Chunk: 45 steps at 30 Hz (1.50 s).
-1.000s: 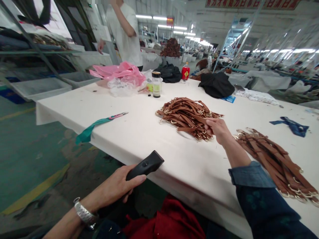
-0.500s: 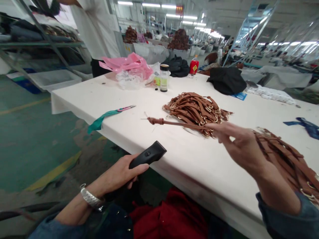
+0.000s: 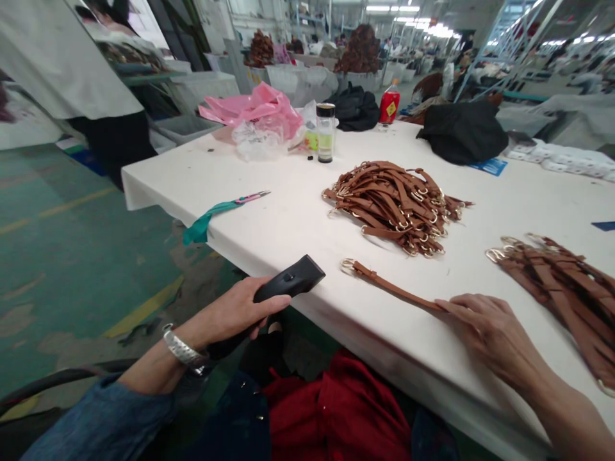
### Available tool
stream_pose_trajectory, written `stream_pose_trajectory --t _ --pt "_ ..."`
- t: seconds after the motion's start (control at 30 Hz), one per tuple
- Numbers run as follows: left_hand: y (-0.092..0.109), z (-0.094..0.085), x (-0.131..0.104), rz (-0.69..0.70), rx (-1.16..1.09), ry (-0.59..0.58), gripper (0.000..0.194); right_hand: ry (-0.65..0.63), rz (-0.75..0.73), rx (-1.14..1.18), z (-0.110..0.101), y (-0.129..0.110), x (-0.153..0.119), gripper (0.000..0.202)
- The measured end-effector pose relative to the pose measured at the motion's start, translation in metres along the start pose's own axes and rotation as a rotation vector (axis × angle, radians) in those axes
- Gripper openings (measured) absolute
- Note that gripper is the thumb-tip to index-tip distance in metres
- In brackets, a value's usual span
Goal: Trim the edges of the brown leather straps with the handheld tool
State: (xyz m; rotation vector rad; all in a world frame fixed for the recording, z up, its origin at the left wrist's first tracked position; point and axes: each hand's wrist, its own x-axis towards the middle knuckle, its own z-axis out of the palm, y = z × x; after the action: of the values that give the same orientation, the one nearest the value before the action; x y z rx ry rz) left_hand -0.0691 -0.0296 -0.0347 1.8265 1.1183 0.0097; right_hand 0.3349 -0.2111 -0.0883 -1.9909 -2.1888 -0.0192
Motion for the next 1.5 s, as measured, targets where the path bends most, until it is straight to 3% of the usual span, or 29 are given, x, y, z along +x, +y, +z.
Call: stream_pose_trajectory --t 0.1,0.2,0.3,0.4,0.53,0.8,1.2,1.5 --pt "0.007 -0.002 0.005 0.012 0.022 -0.025 0.041 -0.041 0.032 0.167 -0.014 -0.017 0.017 0.051" --pt "0.016 -0.002 0.014 0.039 0.061 -0.051 0.043 0.014 0.052 0.357 -0.014 -0.045 0.055 0.036" --pt "0.028 -0.001 0.024 0.042 0.101 -0.091 0.047 0.007 0.061 0.369 0.004 -0.067 0.097 0.031" --pt "0.04 -0.001 0.031 0.018 0.151 -0.135 0.051 -0.031 0.073 0.397 0.027 -0.08 0.12 0.019" --pt "0.054 -0.005 0.033 0.008 0.235 -0.203 0.053 0.033 0.084 0.513 0.042 -0.093 0.116 0.016" --pt "0.075 -0.015 0.034 -0.093 0.457 -0.326 0.058 0.091 -0.004 0.674 0.041 -0.103 0.107 0.02" --pt "0.13 -0.01 0.074 -0.135 0.672 -0.463 0.058 0.107 -0.015 0.681 0.042 -0.092 0.1 0.015" --pt "0.126 -0.021 0.071 -0.242 0.653 -0.502 0.06 0.067 0.002 0.673 0.039 -0.095 0.097 0.017"
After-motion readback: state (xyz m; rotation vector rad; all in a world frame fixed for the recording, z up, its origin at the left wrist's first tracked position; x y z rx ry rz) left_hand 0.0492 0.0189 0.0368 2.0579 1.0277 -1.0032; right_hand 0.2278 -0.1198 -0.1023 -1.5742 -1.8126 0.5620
